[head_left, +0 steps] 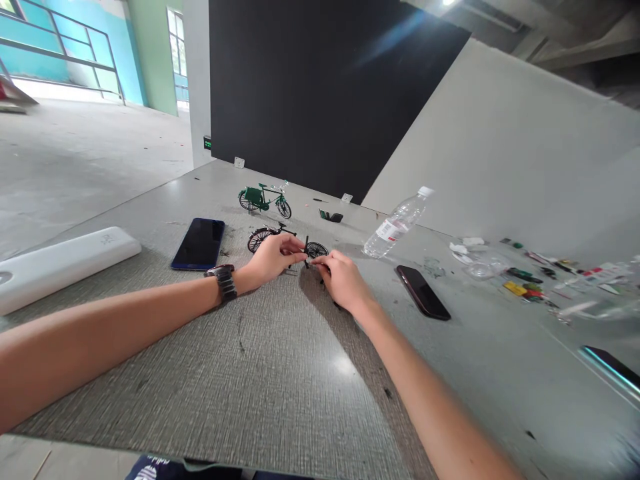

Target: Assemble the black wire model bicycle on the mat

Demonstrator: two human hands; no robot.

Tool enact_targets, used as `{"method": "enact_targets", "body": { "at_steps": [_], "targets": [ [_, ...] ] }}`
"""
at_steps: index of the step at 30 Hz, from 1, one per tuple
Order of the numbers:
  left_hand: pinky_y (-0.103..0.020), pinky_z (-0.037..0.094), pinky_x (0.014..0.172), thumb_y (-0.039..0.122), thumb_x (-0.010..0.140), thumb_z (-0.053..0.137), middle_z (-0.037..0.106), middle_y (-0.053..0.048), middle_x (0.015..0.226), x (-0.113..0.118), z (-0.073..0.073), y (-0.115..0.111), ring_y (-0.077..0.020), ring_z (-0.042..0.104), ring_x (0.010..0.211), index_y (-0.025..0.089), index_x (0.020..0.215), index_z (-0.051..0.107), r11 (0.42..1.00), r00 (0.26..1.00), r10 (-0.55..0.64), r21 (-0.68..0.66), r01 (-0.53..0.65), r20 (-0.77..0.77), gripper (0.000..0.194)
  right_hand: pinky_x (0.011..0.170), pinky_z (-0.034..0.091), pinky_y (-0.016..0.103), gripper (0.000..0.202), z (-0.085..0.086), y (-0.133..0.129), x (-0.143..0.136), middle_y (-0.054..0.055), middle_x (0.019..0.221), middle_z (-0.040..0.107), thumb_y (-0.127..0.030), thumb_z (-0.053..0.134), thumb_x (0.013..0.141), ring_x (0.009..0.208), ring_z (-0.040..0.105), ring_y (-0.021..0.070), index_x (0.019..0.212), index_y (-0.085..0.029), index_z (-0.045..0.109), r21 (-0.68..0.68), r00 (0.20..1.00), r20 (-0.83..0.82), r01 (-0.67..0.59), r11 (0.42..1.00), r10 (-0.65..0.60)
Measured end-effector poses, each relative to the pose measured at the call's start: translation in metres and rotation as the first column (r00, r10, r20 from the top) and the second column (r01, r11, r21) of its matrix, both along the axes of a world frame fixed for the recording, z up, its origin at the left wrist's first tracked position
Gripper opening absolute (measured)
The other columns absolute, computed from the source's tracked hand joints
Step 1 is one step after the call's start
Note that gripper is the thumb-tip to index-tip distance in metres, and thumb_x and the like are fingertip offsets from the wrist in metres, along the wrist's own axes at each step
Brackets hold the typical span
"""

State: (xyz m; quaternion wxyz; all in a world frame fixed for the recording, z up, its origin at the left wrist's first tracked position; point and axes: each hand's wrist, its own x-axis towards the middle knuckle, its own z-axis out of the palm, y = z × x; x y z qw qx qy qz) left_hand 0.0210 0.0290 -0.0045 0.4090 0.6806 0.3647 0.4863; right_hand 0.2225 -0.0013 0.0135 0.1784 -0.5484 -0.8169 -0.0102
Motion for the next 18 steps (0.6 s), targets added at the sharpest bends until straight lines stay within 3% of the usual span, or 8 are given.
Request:
{"method": "enact_targets", "body": {
  "at_steps": [18],
  "targets": [
    [-0.031,0.049,0.073,0.025,0.078,0.076,0.073,-0.006,0.086,0.0003,0.0009,-0.0007,-0.0171,0.066,0.080,0.015,0.090,0.067,1.000,1.000,-0.007,-0.019,0.007,0.015,0.018,0.076,0.045,0.030,0.025,0.0037,-0.0009,0.0063,0.007,0.093,0.065,-0.019,0.050,0.097,0.084,0.062,0.0192,0.104,-0.020,0.073,0.018,1.000,-0.009,-0.004,1.000,0.004]
  ]
}}
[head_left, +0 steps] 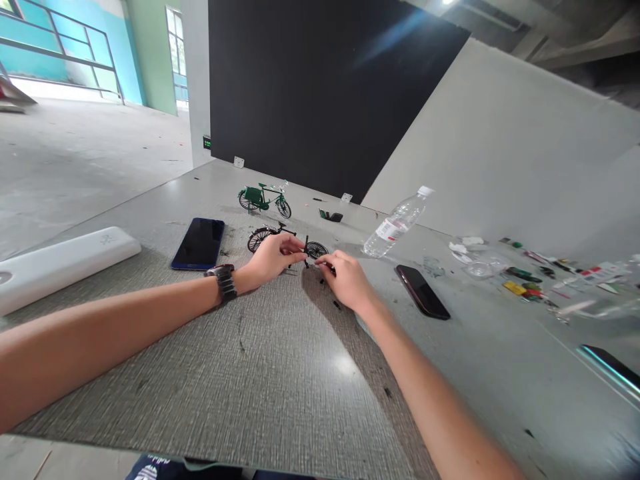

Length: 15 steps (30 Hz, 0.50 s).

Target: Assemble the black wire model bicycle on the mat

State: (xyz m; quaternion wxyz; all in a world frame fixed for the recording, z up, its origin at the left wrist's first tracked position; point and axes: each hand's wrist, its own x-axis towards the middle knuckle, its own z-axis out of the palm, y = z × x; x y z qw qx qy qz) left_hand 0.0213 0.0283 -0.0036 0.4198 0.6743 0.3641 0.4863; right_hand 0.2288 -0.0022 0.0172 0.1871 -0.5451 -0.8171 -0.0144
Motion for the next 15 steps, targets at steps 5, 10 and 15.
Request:
{"method": "enact_targets", "body": {
  "at_steps": [5,10,15],
  "targets": [
    [-0.029,0.050,0.067,0.027,0.079,0.075,0.072,-0.006,0.086,0.0002,-0.0001,-0.0002,-0.0174,0.065,0.078,0.015,0.090,0.066,1.000,1.000,-0.005,-0.014,0.005,0.000,0.019,0.078,0.046,0.030,0.023,0.0003,0.0005,0.0002,0.006,0.094,0.067,-0.020,0.050,0.096,0.085,0.064,0.0186,0.102,-0.022,0.072,0.026,0.993,-0.111,-0.034,0.999,0.037],
    [-0.029,0.050,0.067,0.028,0.080,0.075,0.072,-0.006,0.087,-0.0006,0.0004,-0.0010,-0.0172,0.065,0.078,0.015,0.091,0.067,1.000,1.000,-0.009,-0.014,0.008,-0.013,0.019,0.077,0.046,0.029,0.023,0.0011,-0.0013,-0.0003,0.006,0.096,0.067,-0.020,0.049,0.097,0.085,0.064,0.0179,0.102,-0.021,0.072,0.005,0.992,-0.120,-0.043,0.999,0.043],
    [-0.030,0.050,0.072,0.027,0.078,0.076,0.072,-0.006,0.086,-0.0003,-0.0003,-0.0002,-0.0169,0.065,0.079,0.015,0.090,0.066,1.000,1.000,-0.002,-0.011,0.002,-0.002,0.019,0.077,0.046,0.031,0.024,0.0014,-0.0028,-0.0016,0.008,0.096,0.066,-0.021,0.051,0.097,0.085,0.063,0.0192,0.107,-0.019,0.072,-0.034,1.000,-0.003,-0.019,0.999,0.019]
  ]
}}
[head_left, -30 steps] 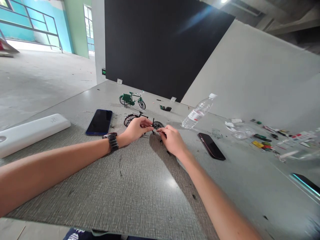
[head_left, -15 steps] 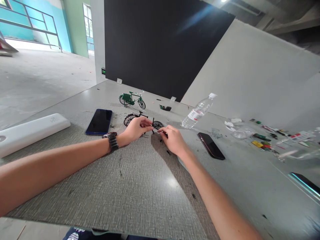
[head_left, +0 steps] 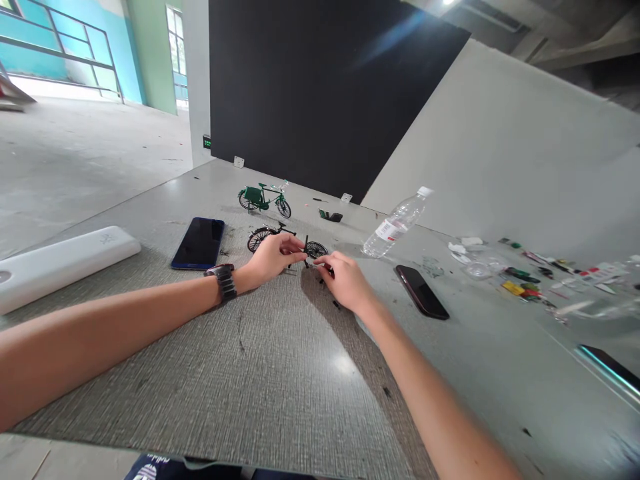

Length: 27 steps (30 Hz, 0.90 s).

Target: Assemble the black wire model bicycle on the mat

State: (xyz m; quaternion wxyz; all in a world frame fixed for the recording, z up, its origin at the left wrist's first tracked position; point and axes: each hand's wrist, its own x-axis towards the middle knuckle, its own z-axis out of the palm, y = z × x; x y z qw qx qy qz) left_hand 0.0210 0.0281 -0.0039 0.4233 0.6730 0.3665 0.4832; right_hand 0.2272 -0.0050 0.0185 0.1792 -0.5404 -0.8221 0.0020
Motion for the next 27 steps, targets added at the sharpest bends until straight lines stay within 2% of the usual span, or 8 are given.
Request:
{"method": "enact_targets", "body": {
  "at_steps": [9,17,27],
  "targets": [
    [-0.028,0.050,0.068,0.021,0.079,0.075,0.072,-0.005,0.086,0.0007,0.0046,-0.0036,-0.0156,0.064,0.076,0.015,0.089,0.066,1.000,1.000,0.019,-0.018,-0.019,0.003,0.016,0.083,0.047,0.031,0.029,-0.0029,0.0010,-0.0051,0.008,0.098,0.064,-0.020,0.048,0.098,0.088,0.064,0.0197,0.114,-0.019,0.072,-0.005,0.999,0.036,-0.012,1.000,0.012],
    [-0.028,0.050,0.065,0.022,0.078,0.075,0.072,-0.005,0.084,0.0008,0.0047,-0.0037,-0.0157,0.064,0.075,0.015,0.089,0.065,0.999,1.000,0.009,-0.037,-0.008,0.022,0.017,0.082,0.047,0.032,0.031,-0.0048,0.0047,-0.0023,0.008,0.095,0.062,-0.020,0.046,0.099,0.087,0.062,0.0194,0.116,-0.020,0.072,0.002,0.997,0.075,0.005,1.000,-0.005],
    [-0.028,0.050,0.065,0.024,0.079,0.075,0.071,-0.005,0.082,-0.0002,0.0046,-0.0044,-0.0158,0.063,0.074,0.016,0.089,0.065,0.999,1.000,0.018,-0.032,-0.018,0.012,0.017,0.080,0.047,0.031,0.029,-0.0049,0.0036,-0.0043,0.008,0.097,0.064,-0.022,0.048,0.099,0.087,0.063,0.0195,0.114,-0.020,0.072,-0.003,0.999,0.048,-0.010,1.000,0.010]
  ]
}}
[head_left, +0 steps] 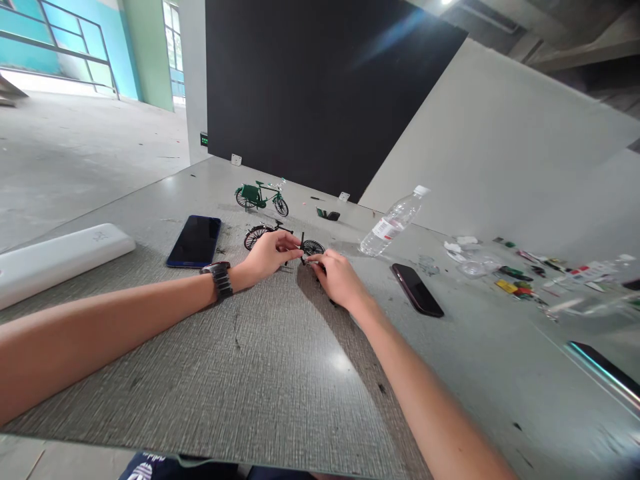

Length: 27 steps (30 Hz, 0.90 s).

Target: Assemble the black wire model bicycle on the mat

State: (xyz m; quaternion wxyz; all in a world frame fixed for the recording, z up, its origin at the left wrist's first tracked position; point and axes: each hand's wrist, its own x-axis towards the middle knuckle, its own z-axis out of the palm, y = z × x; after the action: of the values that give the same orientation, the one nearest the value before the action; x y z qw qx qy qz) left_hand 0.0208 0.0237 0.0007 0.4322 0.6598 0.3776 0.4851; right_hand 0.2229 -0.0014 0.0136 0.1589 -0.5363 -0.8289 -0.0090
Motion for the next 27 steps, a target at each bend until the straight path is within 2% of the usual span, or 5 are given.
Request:
{"method": "enact_targets", "body": {
  "at_steps": [27],
  "targets": [
    [-0.030,0.050,0.072,0.024,0.078,0.077,0.072,-0.006,0.086,0.0002,-0.0005,0.0007,-0.0166,0.065,0.078,0.015,0.090,0.067,0.999,1.000,0.004,0.033,-0.004,-0.019,0.018,0.081,0.049,0.033,0.026,0.0010,0.0000,0.0012,0.009,0.097,0.067,-0.018,0.051,0.097,0.088,0.065,0.0207,0.110,-0.018,0.074,-0.008,0.997,-0.062,-0.044,0.999,0.043]
  ]
}}
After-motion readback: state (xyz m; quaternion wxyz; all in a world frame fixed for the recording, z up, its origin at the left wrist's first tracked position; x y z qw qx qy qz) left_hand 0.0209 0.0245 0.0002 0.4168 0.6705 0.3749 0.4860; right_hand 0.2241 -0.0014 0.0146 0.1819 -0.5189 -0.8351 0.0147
